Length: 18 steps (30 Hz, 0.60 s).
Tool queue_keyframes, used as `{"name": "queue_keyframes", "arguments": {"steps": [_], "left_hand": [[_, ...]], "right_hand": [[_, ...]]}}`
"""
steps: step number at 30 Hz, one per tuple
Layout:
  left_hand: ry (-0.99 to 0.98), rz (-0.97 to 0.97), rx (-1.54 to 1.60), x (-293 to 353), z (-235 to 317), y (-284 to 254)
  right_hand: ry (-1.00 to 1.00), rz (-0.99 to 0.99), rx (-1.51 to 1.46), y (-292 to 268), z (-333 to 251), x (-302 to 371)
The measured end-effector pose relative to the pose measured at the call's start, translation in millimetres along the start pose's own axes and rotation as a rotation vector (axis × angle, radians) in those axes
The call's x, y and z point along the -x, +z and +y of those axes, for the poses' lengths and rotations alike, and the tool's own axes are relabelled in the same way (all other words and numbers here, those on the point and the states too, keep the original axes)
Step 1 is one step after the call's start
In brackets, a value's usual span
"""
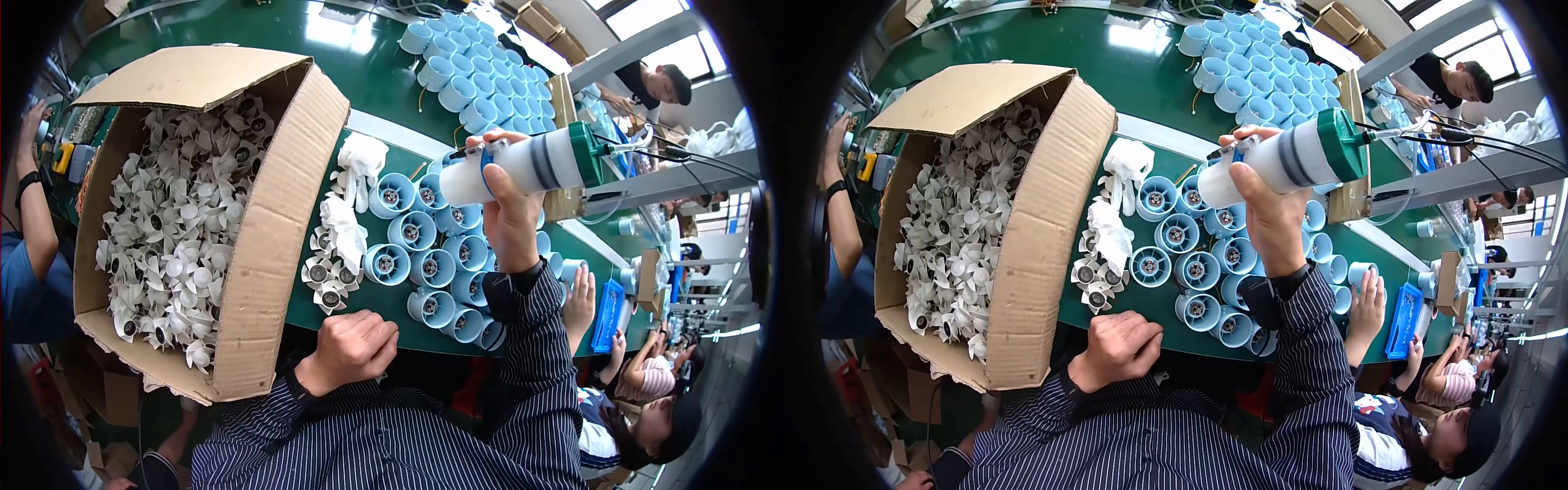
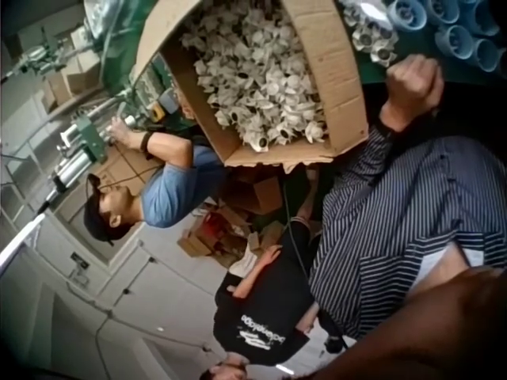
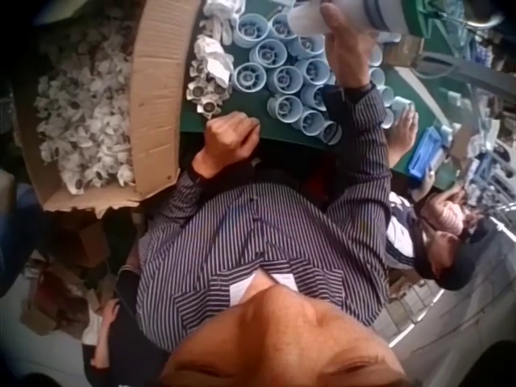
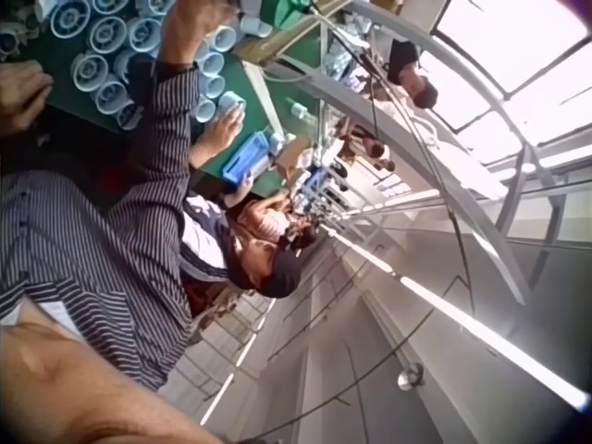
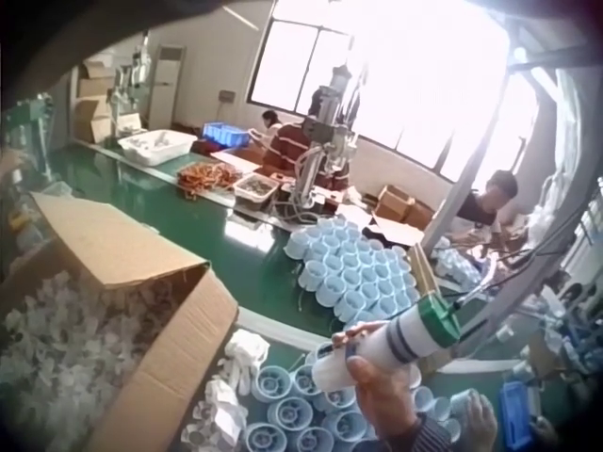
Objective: The person applies glue to the interior of blue fan housings using a dispenser, then picks up white fan blades from a box and presses them into the housings. Finally, the person pushes the assembled fans into a group on the table.
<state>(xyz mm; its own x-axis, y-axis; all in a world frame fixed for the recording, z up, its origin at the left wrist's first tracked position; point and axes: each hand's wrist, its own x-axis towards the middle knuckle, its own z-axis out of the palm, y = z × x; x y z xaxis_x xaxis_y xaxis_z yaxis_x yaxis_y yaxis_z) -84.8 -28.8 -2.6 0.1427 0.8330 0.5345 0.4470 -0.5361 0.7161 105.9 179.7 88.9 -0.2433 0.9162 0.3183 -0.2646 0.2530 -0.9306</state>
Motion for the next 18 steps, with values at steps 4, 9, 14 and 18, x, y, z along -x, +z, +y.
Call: {"name": "queue_keyframes", "arguments": {"steps": [4, 9, 14, 18], "left_hand": [[0.006, 0.003, 0.011, -2, -1, 1], [-0.011, -0.023, -0.017, -1, -1, 1], [0.000, -0.002, -0.001, -1, -2, 3], [0.003, -0.003, -0.001, -3, -1, 3]], "right_hand": [[-0.027, 0.008, 0.014, 0, -1, -2], [-0.004, 0.019, -0.059, 0, 1, -1], [0.021, 0.042, -0.047, -4, 0, -1], [-0.007, 0.055, -0.015, -5, -12, -1]]}}
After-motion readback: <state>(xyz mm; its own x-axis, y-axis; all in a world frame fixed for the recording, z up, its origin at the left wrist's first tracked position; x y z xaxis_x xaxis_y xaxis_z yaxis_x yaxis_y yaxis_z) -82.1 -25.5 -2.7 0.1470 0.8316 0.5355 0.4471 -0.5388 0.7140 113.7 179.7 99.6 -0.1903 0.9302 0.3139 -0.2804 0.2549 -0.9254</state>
